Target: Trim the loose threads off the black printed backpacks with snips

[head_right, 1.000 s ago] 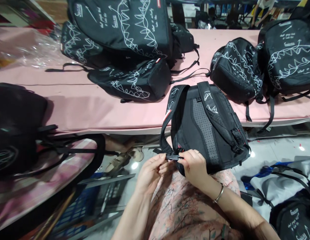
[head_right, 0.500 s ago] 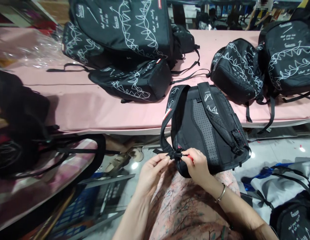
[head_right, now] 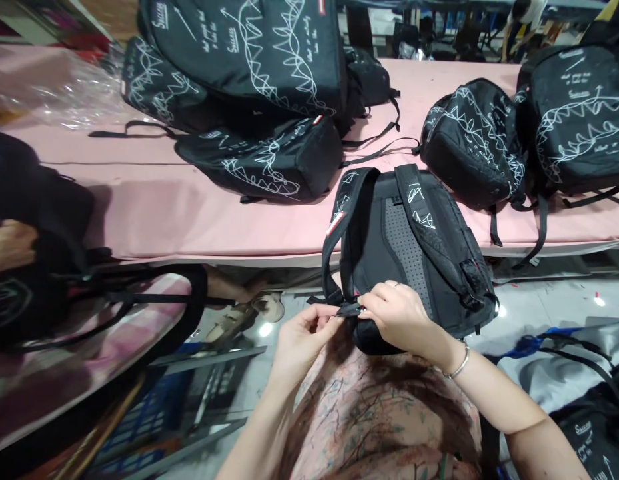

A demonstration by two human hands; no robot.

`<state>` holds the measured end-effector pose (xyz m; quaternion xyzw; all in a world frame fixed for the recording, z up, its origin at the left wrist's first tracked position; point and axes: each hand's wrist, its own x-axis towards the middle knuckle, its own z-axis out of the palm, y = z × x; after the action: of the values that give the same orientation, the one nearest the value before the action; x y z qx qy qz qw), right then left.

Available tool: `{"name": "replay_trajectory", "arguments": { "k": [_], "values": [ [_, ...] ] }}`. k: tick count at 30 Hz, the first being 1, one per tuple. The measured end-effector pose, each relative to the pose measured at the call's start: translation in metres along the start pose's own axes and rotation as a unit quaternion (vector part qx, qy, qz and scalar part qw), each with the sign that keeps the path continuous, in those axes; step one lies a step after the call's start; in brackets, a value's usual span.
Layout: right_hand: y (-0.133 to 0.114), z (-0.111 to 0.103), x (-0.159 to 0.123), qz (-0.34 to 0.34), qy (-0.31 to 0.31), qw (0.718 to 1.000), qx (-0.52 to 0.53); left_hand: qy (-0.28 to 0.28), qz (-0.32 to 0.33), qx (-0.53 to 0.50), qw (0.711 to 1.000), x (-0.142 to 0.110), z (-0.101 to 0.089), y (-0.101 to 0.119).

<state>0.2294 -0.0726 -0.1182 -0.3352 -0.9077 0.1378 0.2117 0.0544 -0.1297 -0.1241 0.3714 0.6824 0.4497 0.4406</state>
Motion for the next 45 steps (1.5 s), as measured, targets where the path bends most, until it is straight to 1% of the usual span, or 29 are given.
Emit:
{"name": "replay_trajectory", "arguments": {
  "k": [3,6,12,14,16,17,19,20,21,23,24,25,26,27,28,29,30,32,33,34,35,36,37,38,40,41,42,43,45],
  "values": [
    [-0.002,-0.007,0.003,-0.034,-0.006,0.997,-0.065,0.002,0.013,0.02,1.0,0.0,0.001,0.0],
    [-0.004,-0.011,0.006,-0.066,-0.002,0.992,-0.103,0.009,0.031,0.041,0.999,0.0,0.001,-0.003],
    [-0.007,-0.015,0.011,-0.085,0.007,0.987,-0.138,0.018,0.063,0.078,0.995,0.001,0.002,-0.005],
    [-0.006,-0.015,0.01,-0.078,0.009,0.989,-0.123,0.02,0.07,0.08,0.994,0.001,0.002,-0.004],
    [-0.003,-0.014,0.009,-0.061,0.009,0.995,-0.083,0.023,0.067,0.074,0.995,0.0,0.002,-0.003],
    [-0.001,-0.013,0.009,-0.043,0.009,0.998,-0.046,0.024,0.061,0.068,0.996,0.0,0.002,-0.003],
    [0.002,-0.005,0.009,0.025,0.021,0.997,0.067,0.031,0.049,0.047,0.997,0.001,0.001,-0.003],
    [0.003,0.002,0.009,0.073,0.031,0.986,0.145,0.037,0.044,0.034,0.998,0.002,0.0,-0.003],
    [0.003,0.011,0.01,0.126,0.04,0.964,0.232,0.043,0.041,0.019,0.998,0.002,-0.001,-0.003],
    [0.001,0.035,0.011,0.219,0.04,0.888,0.401,0.052,0.039,-0.007,0.998,0.003,-0.003,-0.005],
    [-0.002,0.048,0.012,0.247,0.026,0.848,0.467,0.054,0.041,-0.012,0.998,0.003,-0.004,-0.006],
    [-0.005,0.06,0.013,0.266,0.009,0.818,0.51,0.054,0.047,-0.01,0.997,0.002,-0.006,-0.007],
    [-0.009,0.072,0.014,0.275,-0.005,0.803,0.529,0.058,0.062,0.001,0.996,0.002,-0.007,-0.008],
    [-0.013,0.081,0.015,0.284,-0.005,0.799,0.53,0.065,0.092,0.027,0.993,0.002,-0.008,-0.01],
    [-0.016,0.088,0.017,0.296,0.004,0.801,0.521,0.08,0.135,0.07,0.985,0.002,-0.009,-0.012],
    [-0.019,0.093,0.018,0.308,0.016,0.805,0.508,0.104,0.187,0.126,0.969,0.004,-0.01,-0.015],
    [-0.021,0.096,0.019,0.319,0.03,0.807,0.496,0.135,0.242,0.187,0.942,0.006,-0.01,-0.018],
    [-0.024,0.096,0.023,0.33,0.048,0.811,0.481,0.206,0.327,0.293,0.875,0.012,-0.006,-0.027],
    [-0.024,0.095,0.024,0.332,0.05,0.813,0.477,0.239,0.347,0.326,0.846,0.015,-0.003,-0.031],
    [-0.024,0.094,0.025,0.333,0.051,0.814,0.473,0.268,0.356,0.342,0.827,0.018,0.0,-0.034],
    [-0.024,0.092,0.025,0.335,0.05,0.814,0.472,0.285,0.356,0.345,0.82,0.019,0.003,-0.037],
    [-0.024,0.091,0.025,0.339,0.051,0.81,0.476,0.284,0.353,0.34,0.824,0.02,0.006,-0.038],
    [-0.024,0.09,0.024,0.341,0.057,0.803,0.486,0.263,0.35,0.326,0.838,0.019,0.007,-0.039],
    [-0.024,0.089,0.023,0.34,0.068,0.791,0.504,0.222,0.349,0.305,0.858,0.017,0.007,-0.039],
    [-0.023,0.087,0.019,0.336,0.102,0.753,0.556,0.112,0.343,0.243,0.901,0.012,0.004,-0.038],
    [-0.022,0.087,0.018,0.34,0.107,0.732,0.58,0.076,0.328,0.201,0.92,0.01,0.003,-0.039],
    [-0.02,0.086,0.017,0.348,0.102,0.714,0.599,0.074,0.303,0.152,0.938,0.008,0.002,-0.04],
    [-0.019,0.085,0.016,0.353,0.096,0.7,0.613,0.101,0.265,0.096,0.954,0.007,0.001,-0.042],
    [-0.018,0.084,0.014,0.364,0.079,0.682,0.629,0.168,0.178,-0.002,0.97,0.008,0.001,-0.05]
  ]
}}
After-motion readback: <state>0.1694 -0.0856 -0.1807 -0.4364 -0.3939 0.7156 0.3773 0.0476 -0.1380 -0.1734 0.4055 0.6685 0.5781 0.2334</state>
